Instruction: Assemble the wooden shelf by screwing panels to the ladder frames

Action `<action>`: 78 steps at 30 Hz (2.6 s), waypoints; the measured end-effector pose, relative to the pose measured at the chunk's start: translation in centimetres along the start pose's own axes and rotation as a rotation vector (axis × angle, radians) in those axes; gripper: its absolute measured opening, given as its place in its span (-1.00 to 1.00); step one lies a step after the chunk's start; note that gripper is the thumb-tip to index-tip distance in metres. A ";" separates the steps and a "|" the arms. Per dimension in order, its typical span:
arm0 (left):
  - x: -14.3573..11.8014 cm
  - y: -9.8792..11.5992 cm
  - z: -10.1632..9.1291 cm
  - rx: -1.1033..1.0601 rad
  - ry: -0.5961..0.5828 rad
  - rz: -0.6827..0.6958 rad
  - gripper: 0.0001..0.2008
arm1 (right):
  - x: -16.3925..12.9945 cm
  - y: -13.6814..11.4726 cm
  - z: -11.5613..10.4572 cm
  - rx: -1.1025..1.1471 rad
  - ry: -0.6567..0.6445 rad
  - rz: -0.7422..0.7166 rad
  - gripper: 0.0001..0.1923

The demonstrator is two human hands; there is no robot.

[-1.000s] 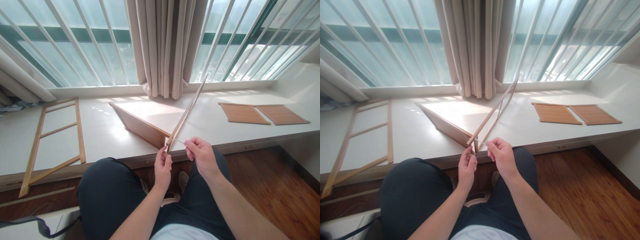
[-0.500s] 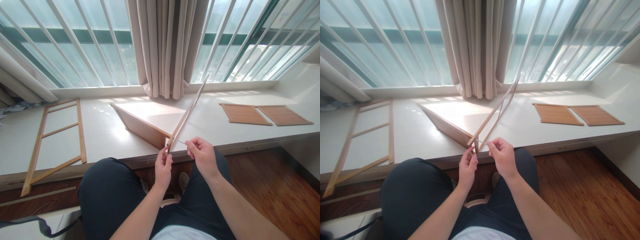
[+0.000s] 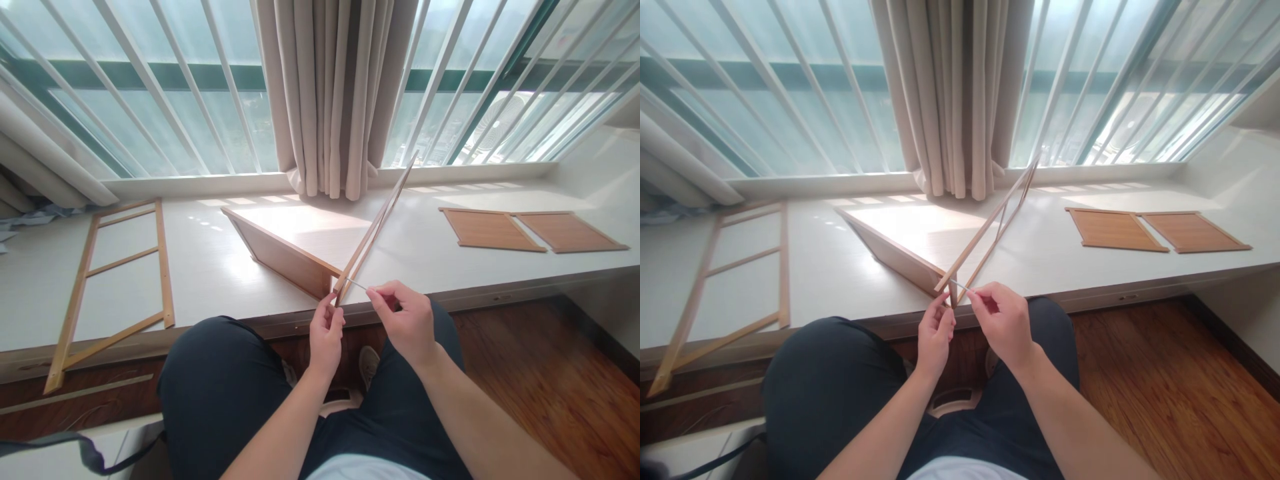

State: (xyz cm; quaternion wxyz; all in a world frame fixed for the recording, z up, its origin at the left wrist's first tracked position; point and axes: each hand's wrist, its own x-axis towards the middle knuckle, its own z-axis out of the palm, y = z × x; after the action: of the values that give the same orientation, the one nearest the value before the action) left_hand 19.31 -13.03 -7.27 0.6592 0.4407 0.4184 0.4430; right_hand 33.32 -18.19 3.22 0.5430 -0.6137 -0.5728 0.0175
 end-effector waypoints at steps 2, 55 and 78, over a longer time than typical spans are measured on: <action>-0.1 0.0 0.0 -0.003 -0.005 0.001 -0.37 | -0.2 -0.1 0.0 0.091 -0.027 0.169 -0.80; 0.3 0.2 0.2 -0.016 0.000 0.007 -0.46 | 0.3 1.9 0.6 -0.019 -0.068 -0.325 -0.88; 0.6 0.6 -0.2 -0.032 0.046 0.013 -0.56 | -2.0 2.7 1.6 0.302 0.133 0.420 -0.66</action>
State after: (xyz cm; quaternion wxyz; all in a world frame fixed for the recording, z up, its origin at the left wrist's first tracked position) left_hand 19.18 -12.24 -6.80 0.6534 0.4227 0.4234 0.4638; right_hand 33.43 -17.96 -0.49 0.6493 -0.6311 -0.3868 0.1748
